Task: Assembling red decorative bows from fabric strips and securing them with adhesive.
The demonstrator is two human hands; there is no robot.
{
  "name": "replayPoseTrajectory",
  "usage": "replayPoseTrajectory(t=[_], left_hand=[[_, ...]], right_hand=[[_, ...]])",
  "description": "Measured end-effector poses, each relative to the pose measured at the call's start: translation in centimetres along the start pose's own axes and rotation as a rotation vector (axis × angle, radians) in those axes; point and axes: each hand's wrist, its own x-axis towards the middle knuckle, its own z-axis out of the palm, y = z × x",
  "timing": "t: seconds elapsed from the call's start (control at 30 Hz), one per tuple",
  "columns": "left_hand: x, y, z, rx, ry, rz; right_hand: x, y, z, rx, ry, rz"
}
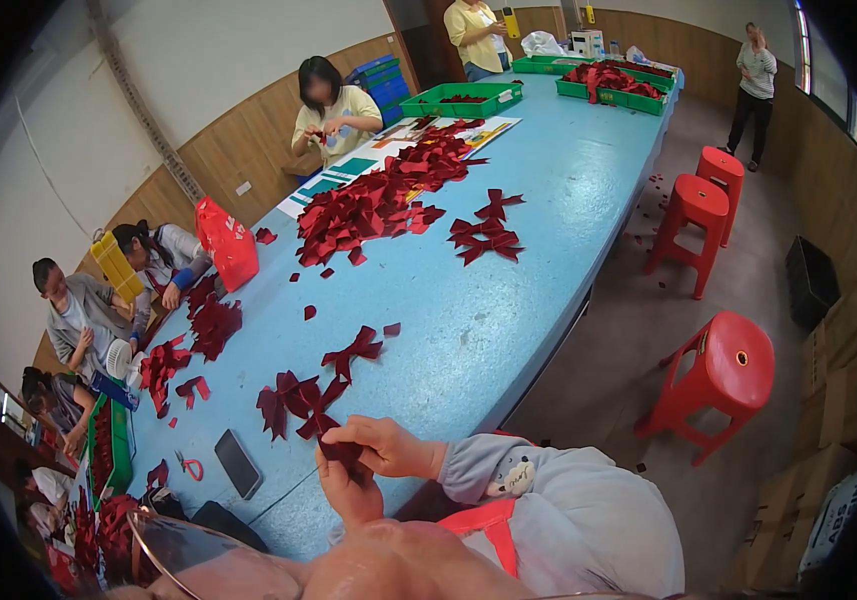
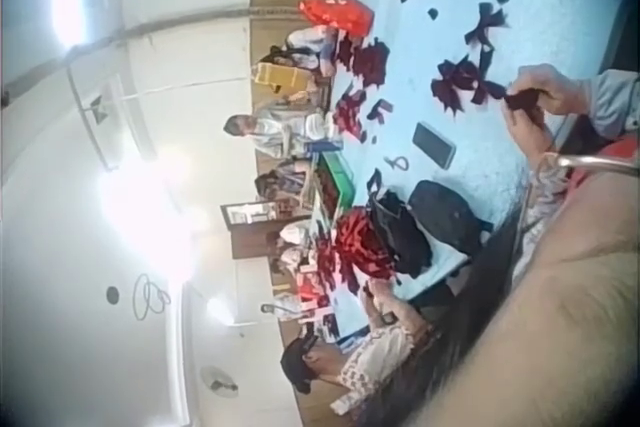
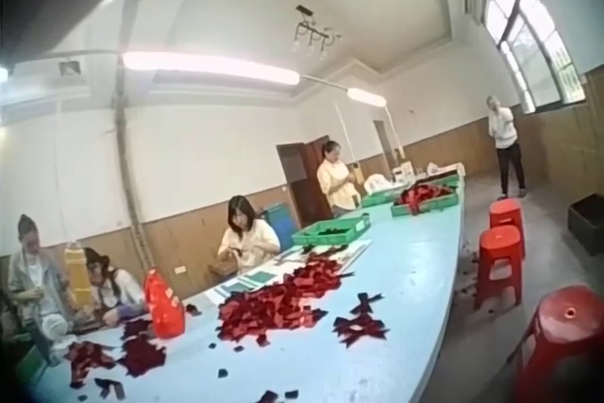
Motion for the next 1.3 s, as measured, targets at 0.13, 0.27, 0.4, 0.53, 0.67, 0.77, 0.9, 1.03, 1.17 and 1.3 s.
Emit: replayPoseTrajectory(t=[0.13, 0.27, 0.4, 0.53, 0.67, 0.77, 0.9, 1.03, 1.17, 1.3], left_hand=[[-0.5, 0.0, 0.7, 0.086, 0.132, 0.037], [-0.1, 0.0, 1.4, 0.034, 0.142, 0.070], [0.1, -0.1, 0.8, -0.026, 0.106, 0.074], [0.1, 0.2, 0.6, 0.025, 0.089, 0.042], [-0.2, 0.7, 0.4, 0.092, 0.082, -0.076], [-0.7, 0.7, -0.2, 0.068, 0.016, -0.119], [-0.7, 0.1, 1.4, -0.007, 0.201, 0.033], [-0.6, 0.1, 2.1, -0.049, 0.257, 0.053], [-0.1, 0.4, 1.6, -0.140, -0.030, 0.089], [-0.9, 1.5, 0.6, 0.106, -0.127, 0.000]], right_hand=[[-0.2, -0.1, -0.3, 0.015, -0.188, 0.041], [-0.3, 0.4, 1.3, 0.143, -0.016, 0.078], [-0.5, 0.0, 2.2, 0.368, 0.153, 0.274], [-0.9, -0.1, 1.3, 0.189, 0.051, 0.294], [-0.6, -0.3, 0.0, 0.140, -0.132, 0.234], [-0.8, -0.1, 0.4, 0.004, -0.156, 0.158], [-2.3, 0.1, 2.2, 0.078, 0.121, 0.000], [-1.7, -0.2, 1.8, -0.140, 0.207, -0.047], [-0.9, 0.3, 0.0, 0.149, 0.034, -0.092], [-1.0, 0.9, 0.3, 0.262, 0.011, -0.075]])
